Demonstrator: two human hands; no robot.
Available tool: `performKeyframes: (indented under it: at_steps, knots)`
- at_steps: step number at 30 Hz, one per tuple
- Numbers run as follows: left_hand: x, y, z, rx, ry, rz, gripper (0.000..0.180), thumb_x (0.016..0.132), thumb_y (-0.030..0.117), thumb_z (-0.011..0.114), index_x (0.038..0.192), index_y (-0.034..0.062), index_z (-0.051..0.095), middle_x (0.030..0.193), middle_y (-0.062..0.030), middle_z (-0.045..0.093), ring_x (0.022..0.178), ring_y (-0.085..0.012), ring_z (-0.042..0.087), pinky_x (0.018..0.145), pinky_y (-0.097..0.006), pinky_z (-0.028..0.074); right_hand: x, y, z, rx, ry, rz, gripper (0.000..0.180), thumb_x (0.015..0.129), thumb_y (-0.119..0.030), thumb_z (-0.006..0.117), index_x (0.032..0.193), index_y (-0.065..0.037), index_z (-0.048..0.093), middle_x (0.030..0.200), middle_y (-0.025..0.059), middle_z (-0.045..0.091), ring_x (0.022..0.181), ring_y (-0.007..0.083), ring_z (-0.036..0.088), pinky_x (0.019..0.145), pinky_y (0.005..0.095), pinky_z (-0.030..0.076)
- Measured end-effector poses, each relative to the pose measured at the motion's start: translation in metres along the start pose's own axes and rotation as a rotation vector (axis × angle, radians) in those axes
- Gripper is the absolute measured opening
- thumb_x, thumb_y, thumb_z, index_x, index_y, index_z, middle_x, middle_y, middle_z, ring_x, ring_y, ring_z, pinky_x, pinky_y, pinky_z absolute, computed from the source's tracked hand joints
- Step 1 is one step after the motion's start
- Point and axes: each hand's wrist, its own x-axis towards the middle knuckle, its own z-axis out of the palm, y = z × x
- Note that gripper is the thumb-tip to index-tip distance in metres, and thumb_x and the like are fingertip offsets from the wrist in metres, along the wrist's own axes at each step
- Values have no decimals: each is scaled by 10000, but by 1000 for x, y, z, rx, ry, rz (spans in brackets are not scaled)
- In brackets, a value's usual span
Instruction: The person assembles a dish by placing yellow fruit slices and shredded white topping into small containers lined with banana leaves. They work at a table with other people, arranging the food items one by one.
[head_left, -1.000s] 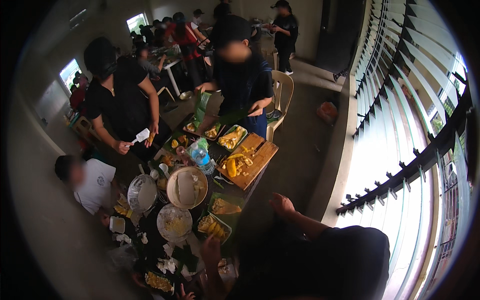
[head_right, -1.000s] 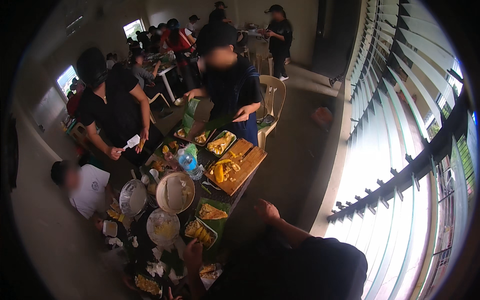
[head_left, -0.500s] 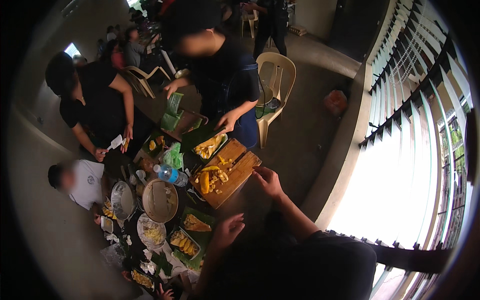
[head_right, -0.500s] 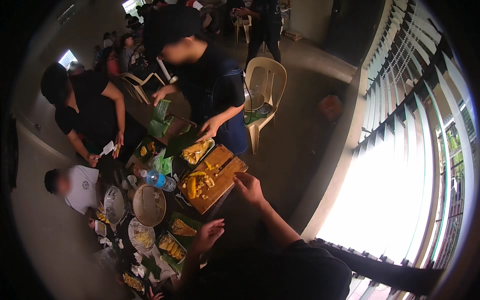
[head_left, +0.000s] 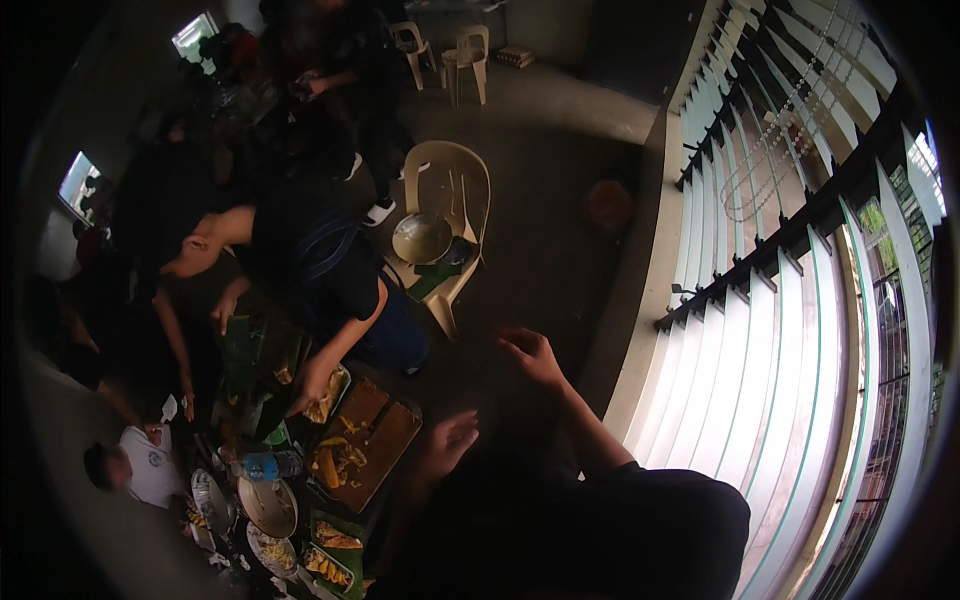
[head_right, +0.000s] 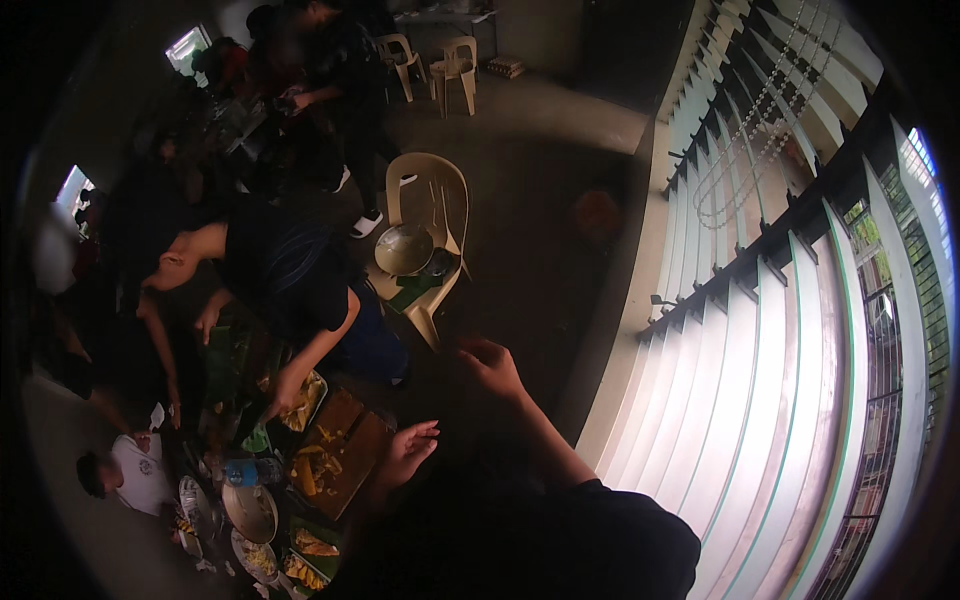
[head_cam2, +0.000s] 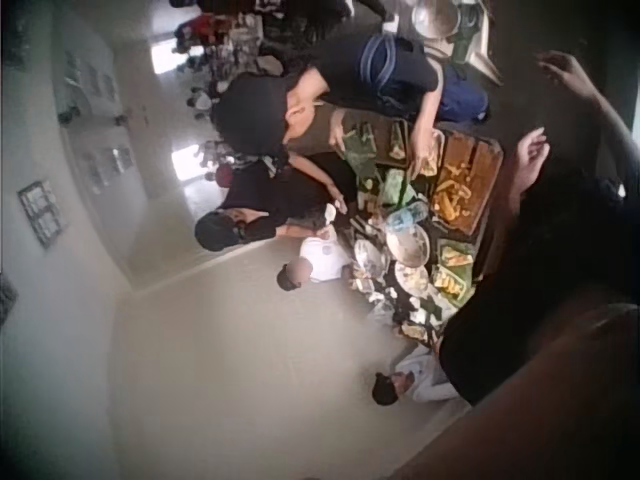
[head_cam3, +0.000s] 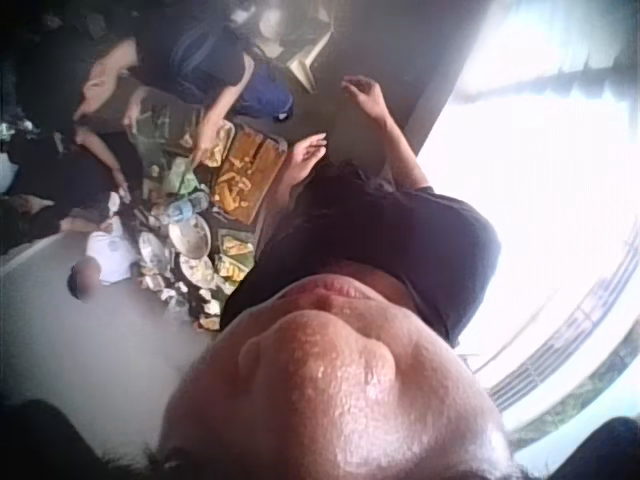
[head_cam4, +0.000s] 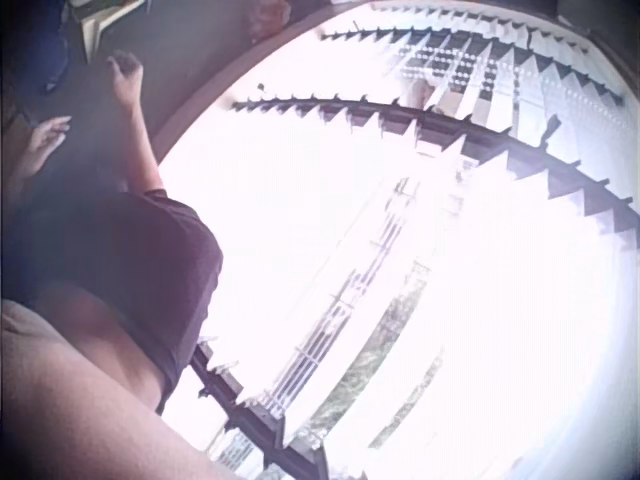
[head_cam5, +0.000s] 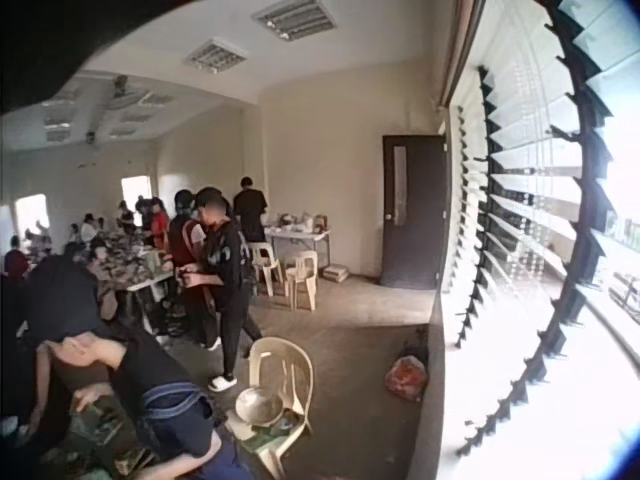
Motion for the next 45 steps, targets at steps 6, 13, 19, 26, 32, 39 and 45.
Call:
performKeyframes:
  at_steps: [6,13,19,26,32,39,45]
  knots:
    - [133,6,23,-102,-243,-70,350,916,57,581,1257,12,521,1112,-93,597,1044,-145,574,897,-279,485,66,28,-75,29,76,76,320,888,-204,626,1144,-12,623,980,58,666,871,117,614,752,261,494]
    - [366,50,58,-183,-341,-76,310,936,127,575,1209,-19,553,990,-69,628,914,-120,602,847,-274,505,165,22,-204,42,285,179,331,880,-210,647,1134,1,620,1023,73,664,932,134,621,802,281,499]
    - [575,160,106,-114,-456,233,336,937,137,565,1231,-23,531,1076,-92,621,1005,-141,597,908,-283,483,253,-22,-312,-60,404,157,324,877,-180,642,1120,32,608,1067,105,649,985,173,625,849,299,494]
    - [716,220,116,95,-636,119,334,951,123,536,1256,-12,519,1138,-107,605,1062,-147,582,947,-283,461,374,37,-368,125,626,206,341,845,-170,663,1109,40,613,1011,117,664,951,188,639,825,294,498]
    - [832,175,75,89,-377,-178,290,967,204,534,1211,55,581,1062,-52,636,920,-107,608,813,-246,483,525,61,-463,116,495,180,313,841,-169,666,1078,30,624,995,103,668,965,187,636,838,297,492]
    - [997,238,53,138,-134,95,313,974,217,516,1218,30,574,1068,-64,657,904,-114,635,775,-235,474,749,34,-578,-101,303,41,334,839,-206,679,1068,30,621,998,142,675,920,205,662,793,314,519]
    - [1128,259,45,0,1,-280,318,963,250,530,1212,59,583,1058,-65,655,891,-122,640,744,-227,473,898,49,-617,-169,35,-50,318,866,-214,649,1096,2,609,1082,139,657,1012,228,642,850,332,504]
